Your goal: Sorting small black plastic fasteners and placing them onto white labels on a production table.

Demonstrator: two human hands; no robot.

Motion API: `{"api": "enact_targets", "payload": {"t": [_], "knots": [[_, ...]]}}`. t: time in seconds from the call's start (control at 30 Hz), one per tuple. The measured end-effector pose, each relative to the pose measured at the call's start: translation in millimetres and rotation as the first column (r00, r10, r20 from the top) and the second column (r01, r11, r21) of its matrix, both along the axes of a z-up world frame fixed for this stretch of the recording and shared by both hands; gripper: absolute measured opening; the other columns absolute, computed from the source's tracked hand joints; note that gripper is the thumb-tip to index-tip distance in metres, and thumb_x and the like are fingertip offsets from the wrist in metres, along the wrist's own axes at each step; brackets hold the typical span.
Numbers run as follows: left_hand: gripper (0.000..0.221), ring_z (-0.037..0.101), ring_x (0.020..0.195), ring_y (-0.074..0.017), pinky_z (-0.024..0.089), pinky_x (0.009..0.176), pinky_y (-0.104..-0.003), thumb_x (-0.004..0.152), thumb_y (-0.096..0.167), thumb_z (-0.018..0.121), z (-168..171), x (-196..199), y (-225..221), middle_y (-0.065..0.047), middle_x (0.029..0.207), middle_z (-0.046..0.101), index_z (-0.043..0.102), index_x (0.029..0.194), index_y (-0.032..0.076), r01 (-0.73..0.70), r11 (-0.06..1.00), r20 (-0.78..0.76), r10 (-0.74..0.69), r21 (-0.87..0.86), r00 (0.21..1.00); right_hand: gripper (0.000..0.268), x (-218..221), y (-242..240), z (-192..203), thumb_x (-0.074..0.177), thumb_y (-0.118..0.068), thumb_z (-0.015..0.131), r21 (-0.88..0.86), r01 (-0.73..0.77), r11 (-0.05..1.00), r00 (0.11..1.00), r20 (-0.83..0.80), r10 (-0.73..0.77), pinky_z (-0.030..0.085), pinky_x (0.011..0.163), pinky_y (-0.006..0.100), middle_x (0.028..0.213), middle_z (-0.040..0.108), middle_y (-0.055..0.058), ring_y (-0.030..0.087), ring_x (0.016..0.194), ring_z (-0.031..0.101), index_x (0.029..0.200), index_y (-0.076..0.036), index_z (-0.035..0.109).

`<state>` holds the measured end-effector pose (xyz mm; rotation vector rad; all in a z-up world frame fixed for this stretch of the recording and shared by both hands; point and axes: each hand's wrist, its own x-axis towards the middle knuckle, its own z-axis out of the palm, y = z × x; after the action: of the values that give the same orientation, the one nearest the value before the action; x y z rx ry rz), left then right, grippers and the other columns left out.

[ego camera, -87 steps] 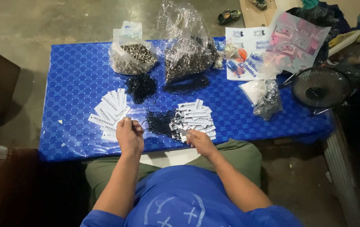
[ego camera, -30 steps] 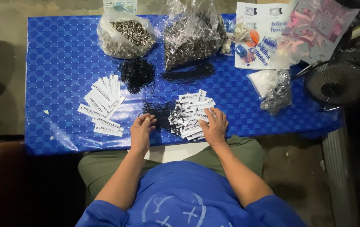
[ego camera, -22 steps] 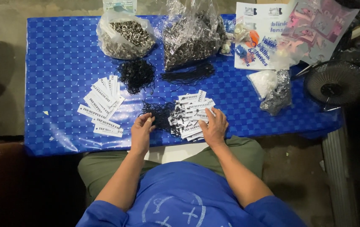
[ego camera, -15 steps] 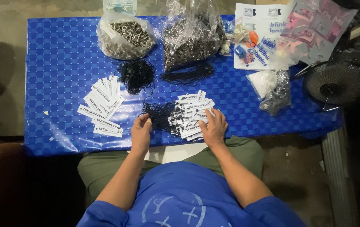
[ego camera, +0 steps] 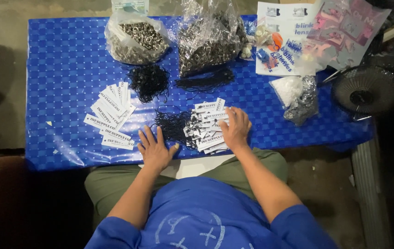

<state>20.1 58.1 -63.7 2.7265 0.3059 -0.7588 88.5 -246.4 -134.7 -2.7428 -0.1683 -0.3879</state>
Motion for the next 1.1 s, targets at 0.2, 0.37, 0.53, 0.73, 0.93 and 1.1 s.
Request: {"api": "enact_targets", "payload": {"t": [0.2,0.37,0.53,0.73,0.93,1.1], "knots": [[0.116,-0.012,0.153,-0.0514,0.010,0.120,-0.065,0.083,0.079,0.056,1.9,-0.4,-0.5,-0.028,0.168,-0.009,0.006,0.165,0.014,0.051,0.998,-0.043,-0.050,0.022,0.998,0.046,33.0,-9.2,22.0,0.094,-0.030,0.063,-0.026,0.122,0.992,0.952,-0.280,-0.124,0.039,0.094,0.053,0.133,0.051,0.001,0.029,0.123,0.048,0.140,-0.023,0.056],[0.116,-0.014,0.152,-0.0517,0.008,0.120,-0.066,0.083,0.081,0.054,2.8,-0.4,-2.5,-0.028,0.168,-0.011,0.004,0.165,0.015,0.055,0.998,-0.072,-0.053,0.029,0.996,0.038,57.7,-26.4,11.6,0.098,-0.028,0.061,-0.010,0.243,0.970,0.890,-0.395,-0.227,0.039,0.091,0.052,0.127,0.055,0.000,0.028,0.118,0.052,0.135,-0.024,0.061],[0.116,-0.015,0.152,-0.0531,0.008,0.119,-0.067,0.084,0.078,0.055,9.9,3.6,-2.9,-0.029,0.167,-0.012,0.002,0.165,0.015,0.064,0.998,-0.099,-0.062,0.023,0.993,0.036,68.2,-33.4,7.4,0.095,-0.025,0.063,-0.035,0.223,0.974,0.877,-0.429,-0.216,0.041,0.095,0.055,0.127,0.054,0.002,0.031,0.117,0.052,0.131,-0.021,0.065],[0.116,-0.016,0.152,-0.0529,0.006,0.119,-0.067,0.084,0.081,0.052,11.6,5.0,-2.9,-0.029,0.167,-0.013,0.001,0.165,0.015,0.072,0.997,-0.125,-0.069,0.022,0.990,0.036,76.4,-22.8,18.9,0.096,-0.025,0.063,-0.065,0.181,0.981,0.867,-0.460,-0.191,0.042,0.096,0.054,0.126,0.053,0.003,0.031,0.118,0.052,0.132,-0.022,0.064],[0.115,-0.017,0.151,-0.0530,0.007,0.120,-0.067,0.085,0.079,0.052,13.3,7.0,-2.8,-0.028,0.167,-0.014,-0.001,0.165,0.016,0.076,0.997,-0.144,-0.071,0.025,0.987,0.039,95.2,-11.8,32.9,0.103,-0.025,0.054,-0.086,0.066,0.994,0.826,-0.555,-0.103,0.040,0.099,0.052,0.130,0.053,0.006,0.031,0.120,0.055,0.141,-0.022,0.058],[0.116,-0.016,0.151,-0.0532,0.006,0.119,-0.068,0.085,0.080,0.052,5.7,7.0,-1.2,-0.028,0.167,-0.014,-0.001,0.165,0.016,0.071,0.997,-0.144,-0.068,0.019,0.987,0.052,110.4,1.0,54.9,0.102,-0.025,0.053,-0.185,0.037,0.982,0.753,-0.641,-0.149,0.038,0.100,0.058,0.141,0.051,0.014,0.036,0.126,0.056,0.153,-0.020,0.045]]}}
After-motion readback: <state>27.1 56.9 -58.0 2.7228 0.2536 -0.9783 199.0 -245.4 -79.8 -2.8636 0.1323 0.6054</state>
